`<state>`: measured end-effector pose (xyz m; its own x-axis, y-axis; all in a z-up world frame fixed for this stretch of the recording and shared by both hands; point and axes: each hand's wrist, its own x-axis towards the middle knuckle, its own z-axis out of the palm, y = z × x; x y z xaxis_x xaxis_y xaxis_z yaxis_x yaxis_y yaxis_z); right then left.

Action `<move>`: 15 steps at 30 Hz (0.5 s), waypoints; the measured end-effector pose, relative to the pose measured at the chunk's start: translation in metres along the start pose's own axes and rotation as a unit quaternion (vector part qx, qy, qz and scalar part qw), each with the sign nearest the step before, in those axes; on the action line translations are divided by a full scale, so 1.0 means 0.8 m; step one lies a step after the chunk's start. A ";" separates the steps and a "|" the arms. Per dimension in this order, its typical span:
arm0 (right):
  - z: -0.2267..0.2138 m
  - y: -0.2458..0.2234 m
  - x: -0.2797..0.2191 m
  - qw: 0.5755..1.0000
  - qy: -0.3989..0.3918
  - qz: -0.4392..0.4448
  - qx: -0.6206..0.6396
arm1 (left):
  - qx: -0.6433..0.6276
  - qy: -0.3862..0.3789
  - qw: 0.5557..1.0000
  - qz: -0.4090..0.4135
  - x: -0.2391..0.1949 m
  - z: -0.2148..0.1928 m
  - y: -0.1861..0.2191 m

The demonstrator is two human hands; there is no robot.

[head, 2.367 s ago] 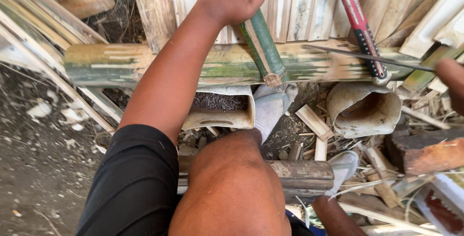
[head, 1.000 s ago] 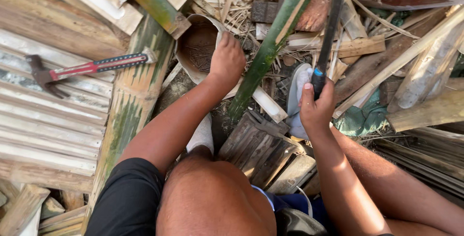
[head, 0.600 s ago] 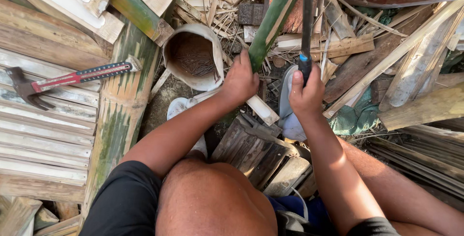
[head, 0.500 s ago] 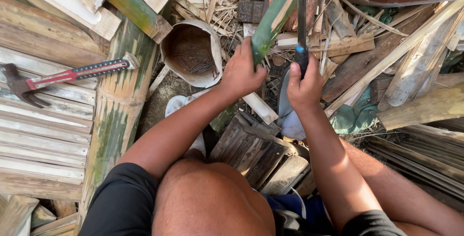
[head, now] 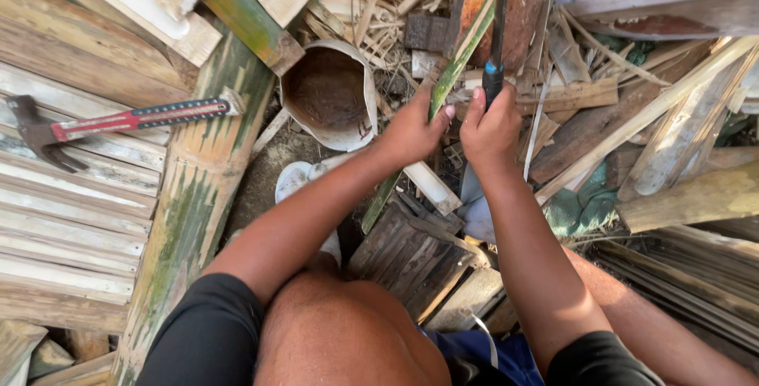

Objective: The person is assembling a bamboo structure by cutting bamboo strips with a machete and hammering them into place with a hammer. The person works on a partially constructed frame, securing the strips to the existing structure.

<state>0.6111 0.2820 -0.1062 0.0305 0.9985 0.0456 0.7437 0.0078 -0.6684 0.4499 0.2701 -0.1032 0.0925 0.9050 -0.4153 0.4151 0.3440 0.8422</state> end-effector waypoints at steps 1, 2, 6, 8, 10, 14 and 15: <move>0.000 -0.001 -0.003 1.000 0.005 -0.009 0.003 | 0.007 0.030 1.000 0.003 -0.006 -0.001 0.006; -0.001 0.000 -0.004 1.000 0.008 -0.017 0.006 | 0.005 0.022 1.000 -0.017 -0.014 -0.004 0.009; -0.002 -0.002 -0.001 1.000 -0.008 -0.007 -0.006 | 0.025 -0.017 0.996 -0.083 -0.028 -0.003 0.009; -0.013 -0.022 0.003 0.999 0.012 -0.052 -0.013 | 0.035 -0.019 0.996 -0.077 -0.021 -0.006 0.007; -0.036 -0.053 0.006 0.995 0.055 -0.075 0.041 | 0.027 -0.011 0.998 -0.049 -0.021 -0.013 0.004; -0.092 -0.102 0.012 0.929 0.102 -0.058 0.350 | 0.026 -0.036 0.996 -0.077 -0.020 -0.020 0.003; -0.092 -0.103 0.015 0.906 0.144 -0.111 0.382 | 0.029 -0.042 0.995 -0.083 -0.018 -0.020 0.002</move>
<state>0.5993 0.2896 0.0046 0.1908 0.9131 0.3603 0.0768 0.3520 -0.9328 0.4347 0.2613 -0.0907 0.0920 0.8119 -0.5764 0.4832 0.4698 0.7388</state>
